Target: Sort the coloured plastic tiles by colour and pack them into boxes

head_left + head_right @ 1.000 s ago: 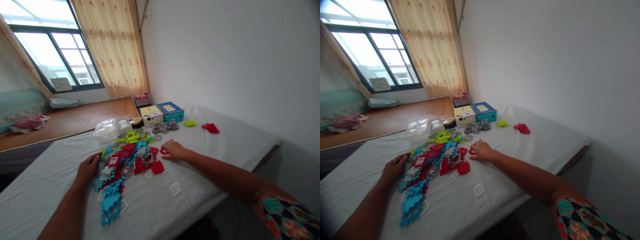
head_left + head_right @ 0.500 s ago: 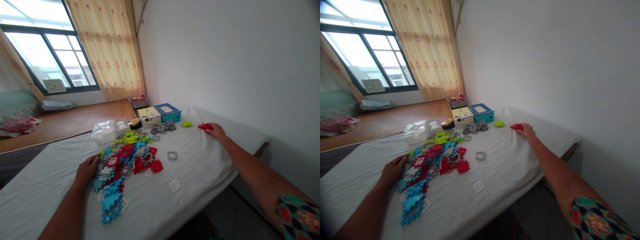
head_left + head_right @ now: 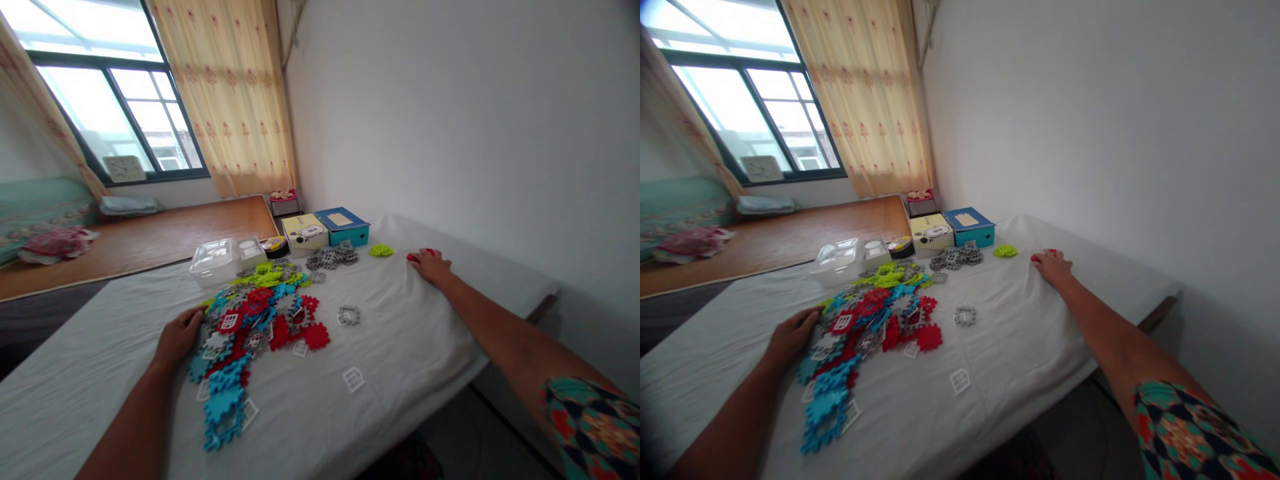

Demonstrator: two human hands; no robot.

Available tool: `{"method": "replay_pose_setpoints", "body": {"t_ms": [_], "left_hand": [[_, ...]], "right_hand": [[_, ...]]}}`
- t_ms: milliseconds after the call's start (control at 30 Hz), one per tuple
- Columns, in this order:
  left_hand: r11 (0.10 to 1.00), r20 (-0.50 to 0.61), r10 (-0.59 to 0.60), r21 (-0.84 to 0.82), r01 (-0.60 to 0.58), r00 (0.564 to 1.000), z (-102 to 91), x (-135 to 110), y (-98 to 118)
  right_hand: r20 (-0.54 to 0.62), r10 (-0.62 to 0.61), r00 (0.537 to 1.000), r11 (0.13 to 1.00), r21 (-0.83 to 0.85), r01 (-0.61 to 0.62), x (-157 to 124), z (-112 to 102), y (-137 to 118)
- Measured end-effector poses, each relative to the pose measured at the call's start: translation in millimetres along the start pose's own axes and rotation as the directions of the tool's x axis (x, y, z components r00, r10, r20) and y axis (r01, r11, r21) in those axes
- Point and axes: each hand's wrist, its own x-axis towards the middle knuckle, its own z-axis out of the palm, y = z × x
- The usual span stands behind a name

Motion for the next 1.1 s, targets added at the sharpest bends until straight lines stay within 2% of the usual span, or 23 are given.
{"method": "replay_pose_setpoints", "body": {"t_ms": [67,167,267,333,367,433,500,533,567,633,700,800,867,1000,1100], "left_hand": [[1.0,0.006,-0.005,-0.001,0.005,1.0,1.0,1,-3],[1.0,0.019,-0.011,0.0,0.011,1.0,1.6,2,-6],[1.0,0.014,-0.006,-0.007,0.006,1.0,1.3,1,-5],[1.0,0.014,-0.005,-0.012,0.005,1.0,1.2,-1,-2],[1.0,0.017,-0.006,-0.013,0.007,1.0,1.3,-1,-1],[1.0,0.024,-0.011,-0.016,0.011,1.0,1.7,-2,0],[1.0,0.016,-0.012,-0.019,0.012,1.0,2.3,-3,1],[1.0,0.011,-0.011,-0.021,0.011,1.0,2.5,-3,0],[1.0,0.007,-0.007,-0.023,0.007,1.0,2.5,-3,0],[1.0,0.006,-0.001,-0.029,0.001,1.0,2.2,-5,1],[0.999,0.014,-0.006,-0.04,0.006,1.0,1.4,-6,3],[0.998,0.027,-0.03,-0.053,0.031,0.999,0.3,-8,5],[0.998,0.031,-0.043,-0.054,0.045,0.999,-0.2,-8,6],[0.996,0.035,-0.066,-0.064,0.068,0.997,-1.2,-8,6],[0.995,0.042,-0.077,-0.062,0.079,0.996,-2.5,-7,6]], "right_hand": [[-0.065,-0.058,0.996,0.998,-0.02,0.057,4,-6,-16],[-0.068,-0.262,0.963,0.965,-0.009,0.262,12,-17,-56],[-0.138,-0.273,0.952,0.955,0.079,0.286,14,-26,-105],[-0.19,-0.373,0.908,0.894,0.189,0.407,8,-33,-142],[-0.19,-0.483,0.855,0.817,0.253,0.518,2,-36,-161],[-0.143,-0.702,0.698,0.599,0.411,0.687,-14,-41,-199],[-0.099,-0.837,0.537,0.389,0.581,0.714,-36,-44,-235],[-0.105,-0.872,0.479,0.307,0.645,0.7,-48,-45,-251],[-0.134,-0.89,0.436,0.236,0.683,0.691,-60,-44,-265],[-0.229,-0.892,0.389,0.134,0.689,0.713,-81,-41,-286],[-0.302,-0.873,0.383,0.1,0.658,0.746,-97,-35,-297],[-0.319,-0.871,0.373,0.076,0.664,0.744,-107,-27,-299],[-0.326,-0.853,0.409,0.074,0.698,0.712,-106,-26,-293],[-0.305,-0.789,0.533,0.107,0.787,0.608,-99,-33,-277],[-0.259,-0.79,0.555,0.092,0.846,0.525,-99,-40,-271]]}}
